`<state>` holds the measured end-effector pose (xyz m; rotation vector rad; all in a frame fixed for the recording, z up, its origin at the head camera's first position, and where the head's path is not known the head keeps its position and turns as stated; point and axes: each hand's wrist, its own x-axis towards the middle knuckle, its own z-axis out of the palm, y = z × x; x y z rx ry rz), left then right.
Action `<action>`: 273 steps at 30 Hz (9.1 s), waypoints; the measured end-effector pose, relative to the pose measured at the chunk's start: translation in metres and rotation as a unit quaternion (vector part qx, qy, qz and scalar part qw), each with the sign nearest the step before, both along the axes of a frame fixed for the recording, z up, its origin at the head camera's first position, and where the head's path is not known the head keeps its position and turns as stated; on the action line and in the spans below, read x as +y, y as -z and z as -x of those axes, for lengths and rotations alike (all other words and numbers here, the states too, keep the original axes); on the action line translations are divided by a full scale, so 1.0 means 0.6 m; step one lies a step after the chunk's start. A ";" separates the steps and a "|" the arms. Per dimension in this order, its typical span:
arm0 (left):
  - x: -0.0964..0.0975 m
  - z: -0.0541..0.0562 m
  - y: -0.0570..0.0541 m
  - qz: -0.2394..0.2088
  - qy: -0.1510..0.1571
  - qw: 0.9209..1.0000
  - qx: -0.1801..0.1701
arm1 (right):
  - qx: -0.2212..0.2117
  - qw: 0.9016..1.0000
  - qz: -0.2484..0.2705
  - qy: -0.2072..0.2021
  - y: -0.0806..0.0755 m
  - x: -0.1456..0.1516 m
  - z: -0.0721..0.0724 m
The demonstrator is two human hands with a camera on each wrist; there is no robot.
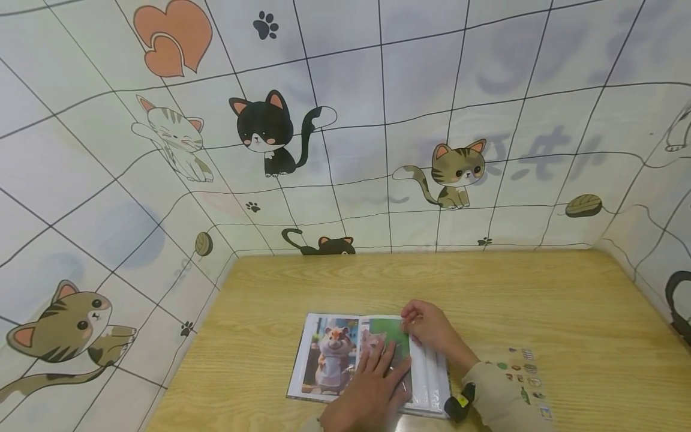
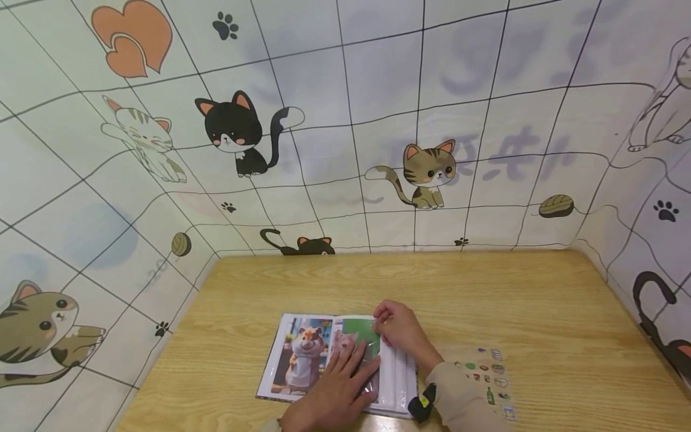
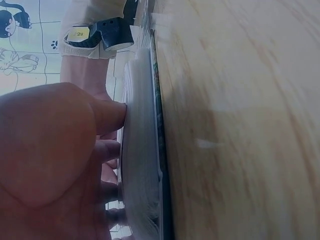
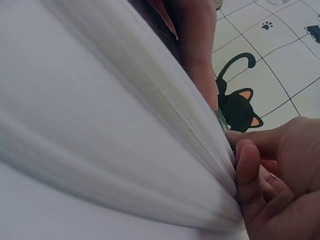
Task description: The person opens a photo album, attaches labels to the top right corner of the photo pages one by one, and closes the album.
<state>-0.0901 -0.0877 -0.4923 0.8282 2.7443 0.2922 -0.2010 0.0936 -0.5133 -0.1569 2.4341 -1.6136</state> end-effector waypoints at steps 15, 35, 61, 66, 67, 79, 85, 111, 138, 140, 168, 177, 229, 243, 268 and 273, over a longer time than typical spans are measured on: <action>0.001 -0.001 0.000 0.004 0.001 1.000 0.014 | 0.000 0.999 -0.021 0.024 -0.004 -0.006 -0.001; 0.003 -0.003 0.000 0.022 0.003 0.999 0.040 | -0.007 0.998 -0.013 0.065 0.001 -0.008 0.003; 0.005 -0.002 0.003 -0.006 0.000 0.999 0.037 | -0.013 0.997 0.032 0.075 0.006 0.003 -0.001; 0.004 0.000 0.004 -0.027 -0.007 0.999 0.028 | -0.006 0.998 0.051 0.037 0.005 0.014 -0.004; 0.003 0.000 0.003 -0.031 -0.010 0.999 0.026 | -0.003 0.998 0.053 0.026 0.003 0.017 -0.006; 0.001 -0.001 -0.005 -0.063 -0.025 0.997 0.032 | 0.060 0.996 -0.031 -0.055 -0.012 0.075 -0.036; 0.000 -0.001 -0.001 -0.088 -0.033 0.995 0.034 | 0.132 0.985 -0.077 -0.084 -0.008 0.097 -0.050; -0.140 0.012 -0.018 -0.223 -0.137 0.958 0.115 | 0.160 0.949 -0.201 -0.185 -0.012 0.106 -0.115; -0.231 0.036 -0.007 -0.303 -0.423 0.853 -0.051 | 0.174 0.935 -0.234 -0.201 -0.011 0.108 -0.116; -0.235 0.039 -0.005 -0.315 -0.435 0.841 -0.068 | 0.172 0.936 -0.232 -0.202 -0.010 0.107 -0.115; -0.236 0.032 -0.011 -0.480 -0.426 0.764 -0.066 | 0.165 0.940 -0.220 -0.201 -0.005 0.106 -0.117; -0.230 0.035 -0.019 -0.498 -0.422 0.754 -0.074 | 0.163 0.940 -0.224 -0.199 -0.006 0.107 -0.117; -0.117 0.039 -0.078 -0.469 -0.217 0.856 0.034 | 0.168 0.943 -0.215 -0.189 0.002 0.108 -0.120; -0.091 0.041 -0.079 -0.472 -0.190 0.861 0.017 | 0.178 0.943 -0.209 -0.188 0.002 0.108 -0.122; 0.001 0.033 -0.081 -0.287 -0.140 0.947 0.047 | 0.183 0.942 -0.212 -0.182 0.013 0.107 -0.127; 0.012 0.032 -0.078 -0.272 -0.138 0.951 0.049 | 0.183 0.942 -0.212 -0.183 0.017 0.108 -0.126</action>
